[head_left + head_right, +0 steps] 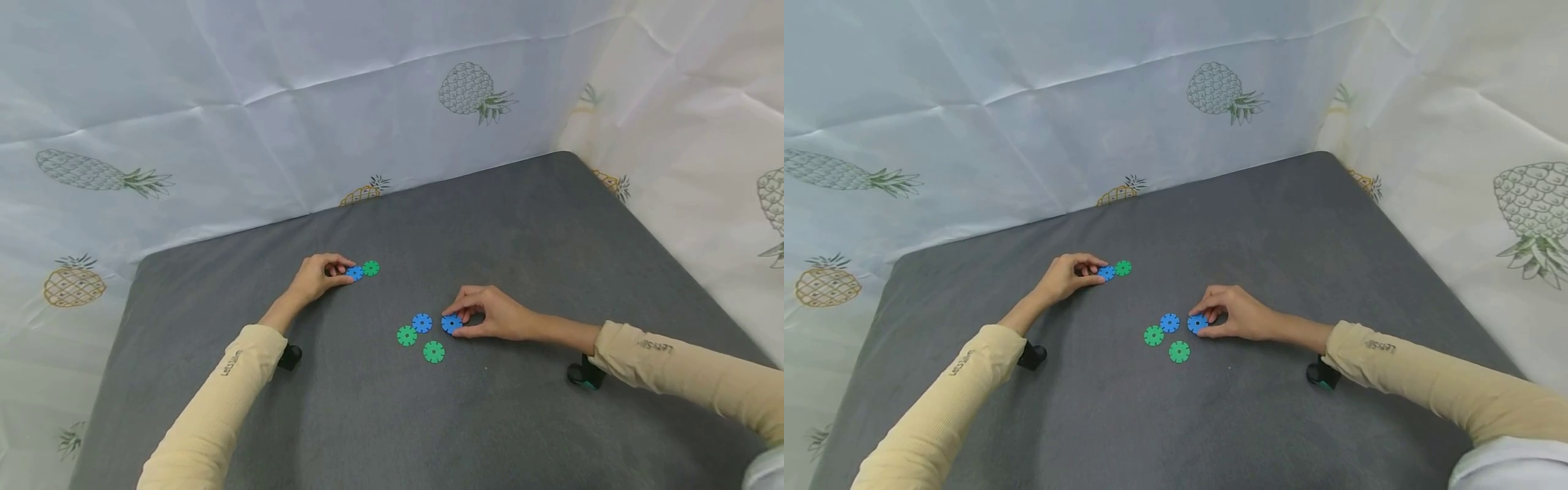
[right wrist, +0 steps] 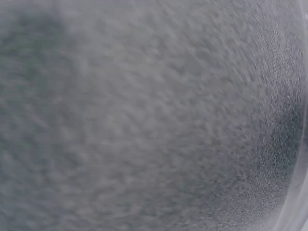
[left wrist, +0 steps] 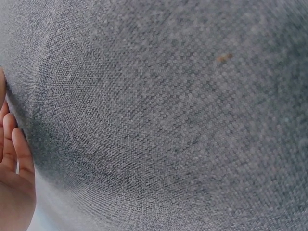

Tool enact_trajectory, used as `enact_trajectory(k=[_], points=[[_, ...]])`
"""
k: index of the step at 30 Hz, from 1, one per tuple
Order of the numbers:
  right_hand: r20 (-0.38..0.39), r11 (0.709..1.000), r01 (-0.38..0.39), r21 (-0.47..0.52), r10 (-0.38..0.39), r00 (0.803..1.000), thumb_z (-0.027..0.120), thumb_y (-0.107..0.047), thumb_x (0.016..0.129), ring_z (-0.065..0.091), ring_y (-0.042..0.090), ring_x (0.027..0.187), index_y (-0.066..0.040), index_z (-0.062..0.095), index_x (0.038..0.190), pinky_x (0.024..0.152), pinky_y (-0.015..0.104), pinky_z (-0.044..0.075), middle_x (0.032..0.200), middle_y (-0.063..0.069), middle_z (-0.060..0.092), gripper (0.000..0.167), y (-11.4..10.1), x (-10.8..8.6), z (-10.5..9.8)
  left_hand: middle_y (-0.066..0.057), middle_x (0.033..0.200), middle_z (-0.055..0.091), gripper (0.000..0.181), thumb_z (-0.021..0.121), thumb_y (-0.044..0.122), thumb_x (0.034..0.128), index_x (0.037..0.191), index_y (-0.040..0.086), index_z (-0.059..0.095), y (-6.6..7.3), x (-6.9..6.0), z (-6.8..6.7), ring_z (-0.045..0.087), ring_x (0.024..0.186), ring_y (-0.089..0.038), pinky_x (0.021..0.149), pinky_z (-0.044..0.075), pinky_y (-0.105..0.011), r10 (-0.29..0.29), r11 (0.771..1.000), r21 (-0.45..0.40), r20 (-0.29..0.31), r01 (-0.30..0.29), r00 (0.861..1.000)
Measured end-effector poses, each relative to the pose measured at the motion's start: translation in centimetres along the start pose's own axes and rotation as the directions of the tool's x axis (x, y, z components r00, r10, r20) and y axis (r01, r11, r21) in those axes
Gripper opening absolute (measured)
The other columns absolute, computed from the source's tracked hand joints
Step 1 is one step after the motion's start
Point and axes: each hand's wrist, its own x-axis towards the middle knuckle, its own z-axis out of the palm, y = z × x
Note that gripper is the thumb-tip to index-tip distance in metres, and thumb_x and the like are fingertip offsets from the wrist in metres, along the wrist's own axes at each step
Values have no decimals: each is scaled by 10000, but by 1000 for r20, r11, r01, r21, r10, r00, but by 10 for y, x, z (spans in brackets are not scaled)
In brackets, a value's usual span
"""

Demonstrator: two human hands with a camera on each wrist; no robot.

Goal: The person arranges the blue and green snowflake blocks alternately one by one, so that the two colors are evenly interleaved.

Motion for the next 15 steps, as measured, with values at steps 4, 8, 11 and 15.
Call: enact_trajectory(k=[4, 8, 11, 15], points=[[-26, 1000, -16, 7, 16, 1000, 795, -38, 772, 616, 167, 758, 25, 718, 1056, 679, 314, 550, 893, 54, 614, 301, 0, 7, -1, -76, 870, 627, 252, 763, 115, 825, 1065, 46, 730, 1, 0, 0, 540, 724, -190, 648, 411, -284, -3, 1000, -5, 2, 3, 1000], [-44, 999, -31, 16, 32, 999, 793, 48, 739, 615, 253, 735, 85, 707, 1027, 666, 378, 548, 862, 130, 611, 304, -10, 15, -3, -69, 874, 626, 252, 762, 121, 828, 1068, 53, 731, -1, 0, 0, 538, 724, -182, 643, 408, -281, -17, 1000, -1, 8, 17, 1000], [-46, 999, -50, 20, 51, 998, 787, 78, 728, 610, 292, 727, 104, 705, 1005, 665, 402, 544, 846, 163, 606, 289, -23, 21, -6, -65, 879, 627, 253, 763, 128, 827, 1069, 59, 732, -2, 1, 0, 536, 724, -177, 637, 404, -275, -22, 1000, -4, 11, 22, 1000], [-41, 997, -79, 16, 80, 996, 778, 73, 744, 610, 296, 735, 110, 701, 1007, 676, 399, 543, 851, 173, 604, 277, -31, 29, -7, -73, 876, 627, 254, 766, 117, 822, 1063, 46, 731, -1, 0, -1, 534, 718, -180, 629, 404, -271, -7, 1000, -1, 7, 7, 1000]])
